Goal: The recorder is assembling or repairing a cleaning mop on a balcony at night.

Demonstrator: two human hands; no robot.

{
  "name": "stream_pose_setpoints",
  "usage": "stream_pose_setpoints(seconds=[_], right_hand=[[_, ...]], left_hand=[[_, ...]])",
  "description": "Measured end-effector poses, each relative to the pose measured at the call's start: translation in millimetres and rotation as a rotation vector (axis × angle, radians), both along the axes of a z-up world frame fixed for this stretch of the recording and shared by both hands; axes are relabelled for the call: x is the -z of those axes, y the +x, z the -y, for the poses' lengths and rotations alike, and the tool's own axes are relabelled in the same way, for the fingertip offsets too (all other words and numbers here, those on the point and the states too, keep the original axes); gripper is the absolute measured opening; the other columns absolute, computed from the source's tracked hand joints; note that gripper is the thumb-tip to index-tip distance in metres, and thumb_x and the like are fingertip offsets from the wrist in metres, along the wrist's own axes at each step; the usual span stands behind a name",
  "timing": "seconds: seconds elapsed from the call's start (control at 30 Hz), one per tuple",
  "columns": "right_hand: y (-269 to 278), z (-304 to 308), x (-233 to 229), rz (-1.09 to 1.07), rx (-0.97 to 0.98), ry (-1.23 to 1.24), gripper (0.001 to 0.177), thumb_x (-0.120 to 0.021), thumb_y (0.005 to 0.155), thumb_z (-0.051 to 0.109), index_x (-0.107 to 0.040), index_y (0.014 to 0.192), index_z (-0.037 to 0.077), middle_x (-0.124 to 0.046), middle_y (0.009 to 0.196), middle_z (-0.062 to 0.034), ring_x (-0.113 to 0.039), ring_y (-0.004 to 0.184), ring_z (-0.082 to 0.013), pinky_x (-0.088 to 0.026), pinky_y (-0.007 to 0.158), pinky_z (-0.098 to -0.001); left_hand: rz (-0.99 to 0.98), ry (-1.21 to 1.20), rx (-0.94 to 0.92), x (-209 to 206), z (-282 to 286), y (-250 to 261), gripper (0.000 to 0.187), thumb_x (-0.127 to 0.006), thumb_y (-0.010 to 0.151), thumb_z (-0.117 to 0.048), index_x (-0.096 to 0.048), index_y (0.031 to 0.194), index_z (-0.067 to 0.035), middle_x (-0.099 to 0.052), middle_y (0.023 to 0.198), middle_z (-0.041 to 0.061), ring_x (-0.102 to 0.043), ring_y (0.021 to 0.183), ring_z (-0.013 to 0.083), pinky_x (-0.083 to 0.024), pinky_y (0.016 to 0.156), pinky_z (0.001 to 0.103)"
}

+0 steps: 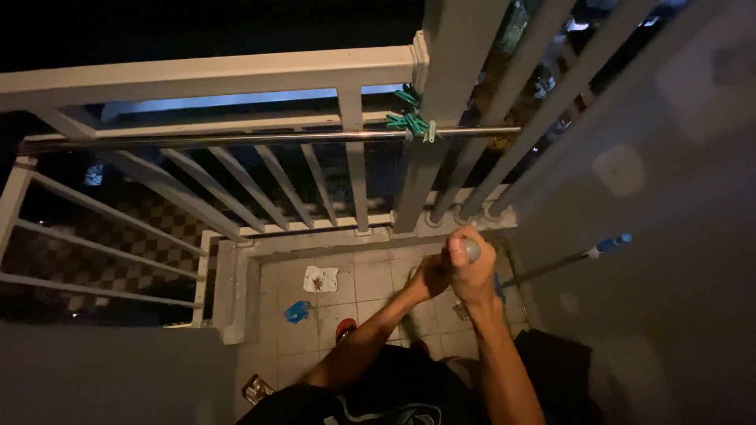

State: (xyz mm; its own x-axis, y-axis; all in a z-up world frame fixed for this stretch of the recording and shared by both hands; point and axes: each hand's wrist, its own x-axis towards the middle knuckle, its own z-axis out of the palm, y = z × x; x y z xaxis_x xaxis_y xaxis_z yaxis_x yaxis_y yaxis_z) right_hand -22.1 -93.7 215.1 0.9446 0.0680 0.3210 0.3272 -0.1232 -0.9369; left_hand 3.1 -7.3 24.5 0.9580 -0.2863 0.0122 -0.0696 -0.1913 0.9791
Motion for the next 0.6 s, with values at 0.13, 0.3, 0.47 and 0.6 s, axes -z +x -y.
stream_pose_setpoints(seconds=[0.13,0.3,0.47,0.6], right_hand=[[3,3,3,0.077,-0.003,-0.077,0.045,-0.057,0.102,0.047,-0.061,0.089,0.003,-0.058,0.074,-0.0019,-0.054,0.067,-0.0095,-0.045,0.059,-0.0269],[6,3,8,0.067,-0.025,-0.12,0.045,-0.059,0.1,0.046,-0.061,0.089,0.003,-0.057,0.07,-0.0017,-0.053,0.063,-0.0107,-0.044,0.056,-0.0279],[8,0,8,0.089,-0.04,-0.155,0.046,-0.059,0.099,0.048,-0.061,0.088,0.004,-0.054,0.066,-0.0014,-0.053,0.061,-0.0116,-0.043,0.055,-0.0284],[7,-6,6,0.047,-0.046,-0.156,0.047,-0.059,0.098,0.049,-0.061,0.087,0.003,-0.052,0.063,-0.0017,-0.051,0.058,-0.0114,-0.041,0.053,-0.0292]], left_hand=[[0.13,0.137,0.05,37,13,11,0.028,-0.059,0.1,-0.026,-0.062,0.107,0.001,-0.068,0.093,0.017,-0.063,0.087,0.0294,-0.052,0.072,0.042],[0.234,0.241,0.08,67,21,22,0.033,-0.06,0.096,-0.03,-0.062,0.113,-0.002,-0.073,0.101,0.021,-0.069,0.095,0.038,-0.054,0.076,0.045],[0.217,0.005,0.078,44,13,18,0.032,-0.061,0.096,-0.026,-0.059,0.116,-0.002,-0.07,0.109,0.02,-0.069,0.102,0.0353,-0.054,0.083,0.045],[0.162,0.06,0.106,33,5,16,0.032,-0.064,0.095,-0.027,-0.059,0.116,-0.002,-0.07,0.109,0.017,-0.069,0.101,0.0337,-0.055,0.084,0.043]])
